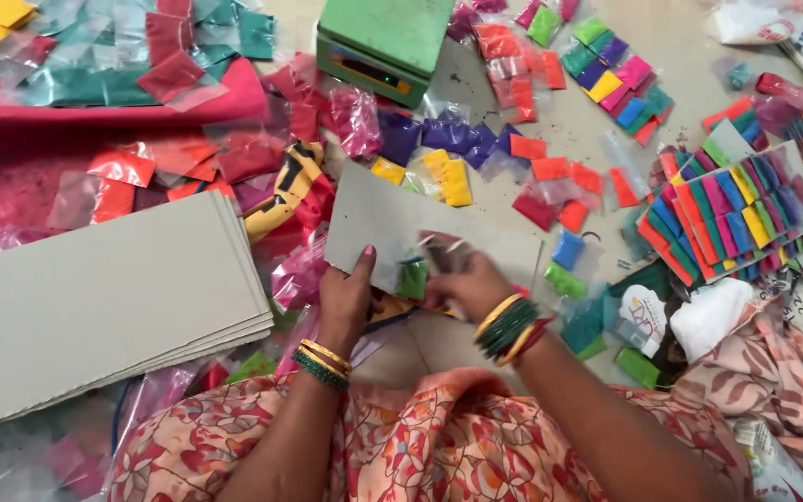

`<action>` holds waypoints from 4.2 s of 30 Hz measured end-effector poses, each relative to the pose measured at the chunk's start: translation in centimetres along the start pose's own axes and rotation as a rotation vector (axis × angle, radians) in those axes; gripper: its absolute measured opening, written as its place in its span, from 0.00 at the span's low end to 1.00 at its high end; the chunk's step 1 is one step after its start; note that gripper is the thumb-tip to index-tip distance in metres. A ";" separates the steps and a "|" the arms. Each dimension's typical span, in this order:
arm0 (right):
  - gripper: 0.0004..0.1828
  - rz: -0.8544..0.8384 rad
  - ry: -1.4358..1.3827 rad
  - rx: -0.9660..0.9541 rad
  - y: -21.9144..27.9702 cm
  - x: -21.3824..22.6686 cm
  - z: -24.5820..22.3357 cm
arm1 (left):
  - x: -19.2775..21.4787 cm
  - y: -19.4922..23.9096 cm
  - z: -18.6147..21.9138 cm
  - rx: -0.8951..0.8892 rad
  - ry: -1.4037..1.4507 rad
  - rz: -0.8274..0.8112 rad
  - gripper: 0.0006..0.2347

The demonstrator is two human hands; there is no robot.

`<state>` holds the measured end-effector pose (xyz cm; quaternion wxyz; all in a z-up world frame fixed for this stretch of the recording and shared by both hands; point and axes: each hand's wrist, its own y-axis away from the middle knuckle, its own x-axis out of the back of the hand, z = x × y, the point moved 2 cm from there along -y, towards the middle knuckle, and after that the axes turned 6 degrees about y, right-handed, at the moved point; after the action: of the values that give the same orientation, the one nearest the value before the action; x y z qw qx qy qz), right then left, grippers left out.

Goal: The person sits on the floor and uses a hand stapler to attach small colorful plastic pouches in a row onto a cardboard sheet, picking each pouch one at a time from the pile around them and pressing the stapler to fix it in place. Completed sheets are set aside on a stack of blank cardboard.

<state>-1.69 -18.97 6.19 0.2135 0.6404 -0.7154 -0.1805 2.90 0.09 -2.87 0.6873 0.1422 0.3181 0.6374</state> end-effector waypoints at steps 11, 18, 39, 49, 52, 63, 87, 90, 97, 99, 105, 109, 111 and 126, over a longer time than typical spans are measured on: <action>0.43 0.028 0.174 0.141 0.3 -4.5 -0.7 | -0.1 -0.5 -0.2 0.126 0.054 0.027 0.22; 0.54 0.007 0.709 0.512 3.1 -8.3 -3.3 | 1.3 -2.5 -2.7 -0.017 0.125 -0.025 0.19; 0.42 0.138 0.930 0.289 -1.5 -2.5 -0.7 | 0.7 -1.4 -0.5 0.124 0.046 -0.024 0.22; 0.45 0.070 1.065 0.442 -2.0 -2.6 1.1 | 0.0 1.3 4.0 0.180 0.048 -0.061 0.16; 0.43 0.106 1.086 0.319 -1.5 -3.1 0.7 | 0.0 1.0 3.4 0.159 0.046 -0.092 0.13; 0.43 0.083 1.138 0.403 -1.8 -2.4 1.7 | -0.2 -0.4 1.8 0.040 -0.193 -0.130 0.10; 0.22 -0.262 -0.862 -0.408 4.8 -5.4 7.5 | -1.6 0.1 1.4 -0.072 -0.155 -0.171 0.10; 0.24 -0.235 -0.980 -0.326 3.9 -5.6 8.4 | -1.9 0.8 1.9 -0.008 -0.182 -0.153 0.11; 0.24 -0.328 -1.152 -0.257 4.4 -5.9 7.4 | -2.1 0.6 0.7 -0.039 -0.192 -0.110 0.11; 0.23 -0.265 -1.160 -0.254 3.6 -5.9 7.8 | -2.4 1.0 0.8 0.000 -0.143 -0.132 0.11; 0.12 0.003 -1.165 -0.406 1.7 -5.0 11.0 | -3.3 2.6 0.5 0.041 0.041 -0.145 0.06; 0.09 0.012 -1.122 -0.332 1.2 -5.0 11.2 | -3.3 3.3 0.7 -0.018 -0.068 -0.100 0.05; 0.09 0.098 -1.115 -0.363 1.1 -5.3 11.3 | -3.0 3.2 -0.5 -0.019 -0.046 -0.120 0.04; 0.13 0.102 -1.072 -0.226 1.6 -7.0 9.9 | -3.6 5.5 2.8 -0.252 0.061 -0.055 0.10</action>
<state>-7.73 -12.02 -1.80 -0.1050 0.3962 -0.7303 -0.5464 0.33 -2.02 3.50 0.7069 0.0265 0.2601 0.6573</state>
